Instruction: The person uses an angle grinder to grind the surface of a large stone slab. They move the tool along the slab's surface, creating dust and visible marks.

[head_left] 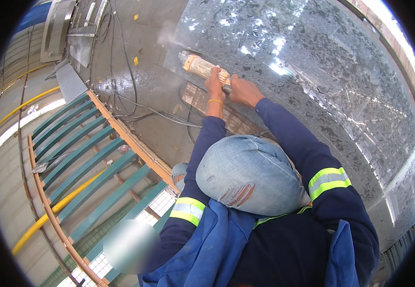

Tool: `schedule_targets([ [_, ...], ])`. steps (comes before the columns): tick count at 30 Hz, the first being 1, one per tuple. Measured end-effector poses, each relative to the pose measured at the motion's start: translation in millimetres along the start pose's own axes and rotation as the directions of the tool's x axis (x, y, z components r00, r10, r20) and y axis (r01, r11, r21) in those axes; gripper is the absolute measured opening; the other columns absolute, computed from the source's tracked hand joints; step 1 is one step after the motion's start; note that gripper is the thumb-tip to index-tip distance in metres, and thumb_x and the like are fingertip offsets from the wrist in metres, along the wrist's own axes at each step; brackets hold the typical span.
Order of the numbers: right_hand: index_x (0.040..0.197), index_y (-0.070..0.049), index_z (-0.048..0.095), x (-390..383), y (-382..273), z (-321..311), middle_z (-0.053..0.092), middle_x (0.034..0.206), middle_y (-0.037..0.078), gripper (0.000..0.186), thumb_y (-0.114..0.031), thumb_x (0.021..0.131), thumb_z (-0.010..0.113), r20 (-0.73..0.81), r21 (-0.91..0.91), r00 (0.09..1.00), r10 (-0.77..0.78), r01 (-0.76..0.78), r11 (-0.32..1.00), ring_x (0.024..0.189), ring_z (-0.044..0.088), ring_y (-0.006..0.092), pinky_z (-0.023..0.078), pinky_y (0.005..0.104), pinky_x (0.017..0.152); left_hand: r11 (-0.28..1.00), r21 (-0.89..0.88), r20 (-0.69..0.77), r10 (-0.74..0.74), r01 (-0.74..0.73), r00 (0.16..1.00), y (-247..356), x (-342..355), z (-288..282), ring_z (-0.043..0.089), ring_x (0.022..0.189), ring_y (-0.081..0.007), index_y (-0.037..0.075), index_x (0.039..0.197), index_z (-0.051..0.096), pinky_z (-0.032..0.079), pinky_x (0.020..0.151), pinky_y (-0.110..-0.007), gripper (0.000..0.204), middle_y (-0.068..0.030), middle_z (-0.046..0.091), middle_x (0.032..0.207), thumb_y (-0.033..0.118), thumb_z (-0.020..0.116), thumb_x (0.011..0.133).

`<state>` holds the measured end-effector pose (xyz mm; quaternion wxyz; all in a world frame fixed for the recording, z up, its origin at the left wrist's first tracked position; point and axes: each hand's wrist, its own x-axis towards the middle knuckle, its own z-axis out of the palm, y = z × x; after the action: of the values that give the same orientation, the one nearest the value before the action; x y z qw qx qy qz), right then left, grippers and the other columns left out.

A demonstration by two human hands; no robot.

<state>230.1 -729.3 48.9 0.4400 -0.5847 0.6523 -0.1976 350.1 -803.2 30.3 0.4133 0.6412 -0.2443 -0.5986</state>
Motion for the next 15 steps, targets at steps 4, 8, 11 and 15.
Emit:
schedule_targets([
  [4,0.108,0.009,0.052,13.5,-3.9,3.1,0.070,0.096,0.033,0.037,-0.012,0.079,0.064,0.009,0.030,1.000,-0.020,0.019,0.999,0.092,0.071,0.0460,0.056,0.0521,0.077,1.000,0.007,0.000,-0.021,0.021,1.000,4.1,18.4,-6.5,0.067,0.083,-0.0220,0.001,0.110,0.063,0.055,0.073,-0.039,0.036,-0.0078,0.066,0.096,0.025,0.074,0.085],
  [8,0.107,0.008,0.054,18.9,-2.1,4.1,0.071,0.097,0.030,0.036,-0.011,0.078,0.064,0.005,0.011,1.000,-0.013,0.013,1.000,0.092,0.072,0.0435,0.057,0.0506,0.078,0.999,0.016,-0.012,-0.028,0.028,1.000,9.9,12.8,0.3,0.067,0.082,-0.0225,-0.001,0.110,0.063,0.055,0.073,-0.039,0.037,-0.0088,0.066,0.096,0.024,0.074,0.085],
  [11,0.107,0.007,0.054,7.1,-2.0,2.1,0.071,0.097,0.031,0.036,-0.011,0.079,0.064,0.015,-0.005,1.000,-0.010,0.010,1.000,0.093,0.071,0.0440,0.056,0.0511,0.078,1.000,-0.009,-0.007,-0.003,0.003,1.000,5.9,-0.3,1.4,0.067,0.081,-0.0225,-0.002,0.109,0.063,0.055,0.073,-0.039,0.037,-0.0091,0.066,0.096,0.024,0.074,0.085],
  [15,0.106,0.007,0.054,-13.6,-1.5,-8.5,0.070,0.097,0.031,0.034,-0.011,0.079,0.064,0.041,0.003,0.999,0.023,-0.023,1.000,0.094,0.071,0.0452,0.056,0.0522,0.079,1.000,0.008,-0.039,0.023,-0.023,0.999,0.9,-22.7,6.9,0.066,0.079,-0.0210,-0.004,0.103,0.066,0.054,0.071,-0.038,0.033,-0.0089,0.066,0.094,0.023,0.074,0.084],
])
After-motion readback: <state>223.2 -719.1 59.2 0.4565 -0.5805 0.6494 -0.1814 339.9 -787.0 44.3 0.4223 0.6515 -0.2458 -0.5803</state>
